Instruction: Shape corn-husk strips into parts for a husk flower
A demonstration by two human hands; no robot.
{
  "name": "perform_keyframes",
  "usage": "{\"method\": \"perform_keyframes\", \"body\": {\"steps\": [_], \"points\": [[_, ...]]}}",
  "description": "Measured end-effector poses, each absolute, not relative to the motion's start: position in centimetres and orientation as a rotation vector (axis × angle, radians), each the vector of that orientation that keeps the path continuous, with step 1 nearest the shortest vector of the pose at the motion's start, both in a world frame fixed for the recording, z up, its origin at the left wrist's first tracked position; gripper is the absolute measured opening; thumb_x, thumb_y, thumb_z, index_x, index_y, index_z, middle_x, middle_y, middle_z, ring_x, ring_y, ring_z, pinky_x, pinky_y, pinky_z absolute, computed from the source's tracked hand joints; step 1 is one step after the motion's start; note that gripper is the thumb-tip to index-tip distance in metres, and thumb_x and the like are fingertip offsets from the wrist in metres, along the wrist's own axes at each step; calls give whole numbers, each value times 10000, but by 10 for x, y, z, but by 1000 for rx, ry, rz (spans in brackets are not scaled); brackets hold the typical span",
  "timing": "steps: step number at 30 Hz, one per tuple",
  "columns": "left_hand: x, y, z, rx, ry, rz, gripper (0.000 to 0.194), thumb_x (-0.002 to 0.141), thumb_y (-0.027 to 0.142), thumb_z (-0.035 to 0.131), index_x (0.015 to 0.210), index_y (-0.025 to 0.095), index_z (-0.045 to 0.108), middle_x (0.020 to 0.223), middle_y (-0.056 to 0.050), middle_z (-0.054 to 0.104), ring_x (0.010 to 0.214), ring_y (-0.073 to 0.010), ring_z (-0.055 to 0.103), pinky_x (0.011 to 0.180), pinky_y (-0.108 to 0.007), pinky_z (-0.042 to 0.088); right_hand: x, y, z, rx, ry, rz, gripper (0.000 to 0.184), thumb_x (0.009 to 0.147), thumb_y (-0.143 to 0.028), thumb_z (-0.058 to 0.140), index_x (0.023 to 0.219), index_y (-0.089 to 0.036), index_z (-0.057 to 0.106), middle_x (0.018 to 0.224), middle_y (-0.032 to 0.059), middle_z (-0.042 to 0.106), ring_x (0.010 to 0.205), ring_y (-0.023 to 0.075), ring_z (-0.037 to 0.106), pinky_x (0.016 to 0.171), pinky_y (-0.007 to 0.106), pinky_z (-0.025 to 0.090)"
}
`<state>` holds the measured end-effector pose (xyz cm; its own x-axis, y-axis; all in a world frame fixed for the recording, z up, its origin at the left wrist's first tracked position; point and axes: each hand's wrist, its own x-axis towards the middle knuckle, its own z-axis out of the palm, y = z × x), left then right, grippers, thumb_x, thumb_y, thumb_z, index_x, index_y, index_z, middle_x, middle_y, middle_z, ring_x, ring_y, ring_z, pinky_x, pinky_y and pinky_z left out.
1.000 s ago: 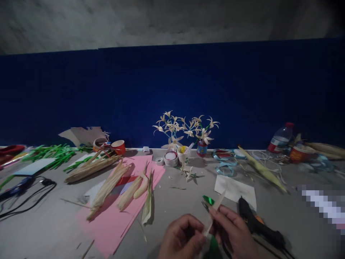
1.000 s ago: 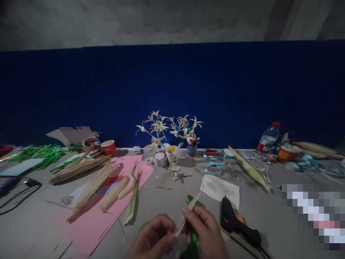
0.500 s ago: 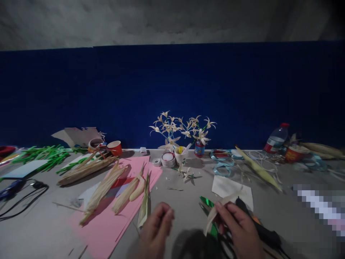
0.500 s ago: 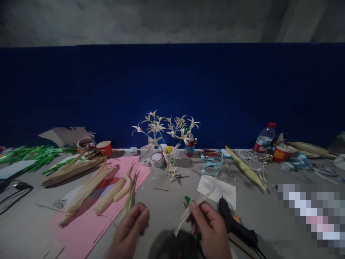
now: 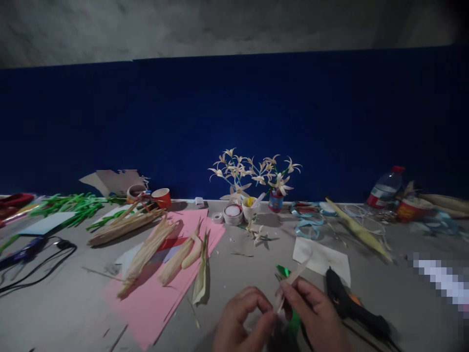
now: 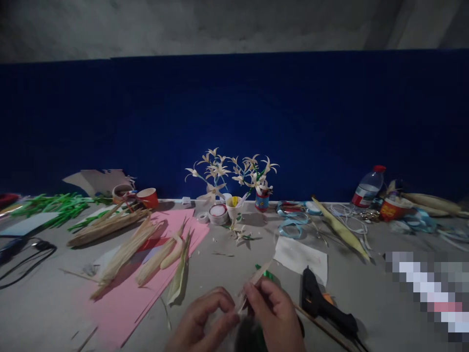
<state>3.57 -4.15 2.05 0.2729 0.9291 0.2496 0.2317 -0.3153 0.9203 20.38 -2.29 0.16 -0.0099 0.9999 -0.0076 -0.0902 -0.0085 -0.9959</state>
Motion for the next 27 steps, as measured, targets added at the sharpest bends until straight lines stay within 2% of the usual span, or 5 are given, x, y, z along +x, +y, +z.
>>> {"method": "perform_keyframes", "body": {"steps": [4, 11, 15, 20, 27], "points": [[45, -40, 13, 1577, 1061, 1117, 238, 898, 350, 536, 713, 205, 500, 725, -9, 525, 736, -185, 531, 708, -267, 404, 203, -29, 3, -1067, -1212, 1306, 400, 697, -559, 759, 663, -183, 627, 635, -33, 560, 630, 137, 512, 604, 226, 420], [47, -45, 9, 1348, 995, 1146, 416, 864, 575, 525, 687, 198, 532, 707, -9, 510, 698, -178, 494, 669, -272, 370, 208, -33, 15, -993, -1236, 1503, 334, 774, -510, 716, 697, -193, 646, 627, -28, 597, 601, 129, 534, 604, 226, 425], [49, -46, 6, 1345, 1038, 1224, 405, 872, 544, 539, 666, 196, 545, 698, -3, 510, 674, -167, 484, 665, -268, 363, 211, -33, 17, -1057, -1298, 1401, 312, 821, -496, 657, 724, -199, 642, 659, -26, 598, 607, 133, 542, 611, 230, 426], [51, -44, -7, 1401, 1023, 1262, 383, 868, 531, 553, 684, 195, 545, 701, -13, 518, 684, -173, 486, 661, -277, 376, 207, -33, 9, -1119, -1423, 1284, 199, 794, -388, 684, 728, -205, 644, 686, -16, 606, 671, 161, 557, 634, 242, 442], [44, -45, 0, 1407, 980, 1022, 333, 882, 482, 549, 747, 178, 567, 761, -43, 543, 757, -205, 523, 723, -303, 412, 211, -34, 9, -1103, -1456, 1327, 252, 876, -402, 572, 726, -201, 591, 661, -31, 540, 626, 145, 525, 610, 243, 423]]}}
